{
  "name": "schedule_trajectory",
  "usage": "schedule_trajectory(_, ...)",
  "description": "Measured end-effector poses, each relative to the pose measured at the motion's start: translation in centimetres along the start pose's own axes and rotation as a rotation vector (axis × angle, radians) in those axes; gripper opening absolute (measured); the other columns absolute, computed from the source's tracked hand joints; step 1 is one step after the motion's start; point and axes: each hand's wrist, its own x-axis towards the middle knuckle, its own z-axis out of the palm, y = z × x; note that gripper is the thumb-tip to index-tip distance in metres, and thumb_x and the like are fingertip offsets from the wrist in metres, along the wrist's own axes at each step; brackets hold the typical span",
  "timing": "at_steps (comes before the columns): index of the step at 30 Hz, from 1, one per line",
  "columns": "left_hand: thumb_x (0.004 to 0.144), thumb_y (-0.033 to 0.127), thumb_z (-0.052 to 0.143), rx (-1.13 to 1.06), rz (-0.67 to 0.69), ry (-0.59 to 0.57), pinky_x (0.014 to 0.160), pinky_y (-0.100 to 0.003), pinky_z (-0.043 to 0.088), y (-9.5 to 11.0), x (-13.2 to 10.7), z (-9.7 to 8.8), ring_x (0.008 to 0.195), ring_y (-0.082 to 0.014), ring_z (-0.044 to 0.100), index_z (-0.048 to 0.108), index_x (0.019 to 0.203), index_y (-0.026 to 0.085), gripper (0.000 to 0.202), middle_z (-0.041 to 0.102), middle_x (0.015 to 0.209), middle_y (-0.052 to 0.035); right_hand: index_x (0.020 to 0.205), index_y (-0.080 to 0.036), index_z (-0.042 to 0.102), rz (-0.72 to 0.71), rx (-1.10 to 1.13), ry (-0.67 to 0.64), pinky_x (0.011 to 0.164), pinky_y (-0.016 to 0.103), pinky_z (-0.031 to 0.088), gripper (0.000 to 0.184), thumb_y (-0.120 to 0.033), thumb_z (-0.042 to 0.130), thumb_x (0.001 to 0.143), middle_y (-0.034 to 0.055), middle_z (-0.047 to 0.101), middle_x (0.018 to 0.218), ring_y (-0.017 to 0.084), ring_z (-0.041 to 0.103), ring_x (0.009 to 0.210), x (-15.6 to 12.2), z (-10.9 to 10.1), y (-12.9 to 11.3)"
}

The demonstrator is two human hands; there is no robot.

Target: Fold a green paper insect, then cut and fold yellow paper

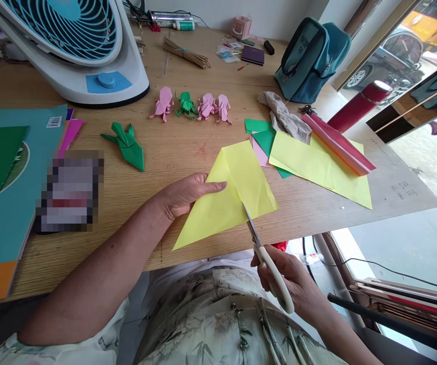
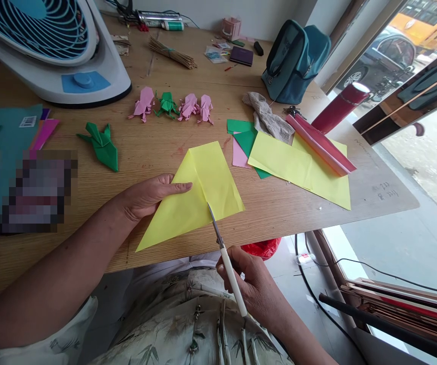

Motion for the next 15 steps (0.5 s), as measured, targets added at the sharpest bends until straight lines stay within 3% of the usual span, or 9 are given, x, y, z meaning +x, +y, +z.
schedule_trajectory(15,0.065,0.028,0.088,0.031,0.004,-0.024,0.081,-0.035,0.058,-0.25,0.01,-0.12,0.083,-0.0240,0.074,0.074,0.102,0.013,0.042,0.078,0.100,-0.0121,0.084,-0.019,0.054,-0.037,-0.008,-0.002,0.054,0.024,0.034,0.043,-0.061,0.049,0.093,-0.0019,0.048,0.065,0.013,0.043,0.061,0.11,0.15,0.14)
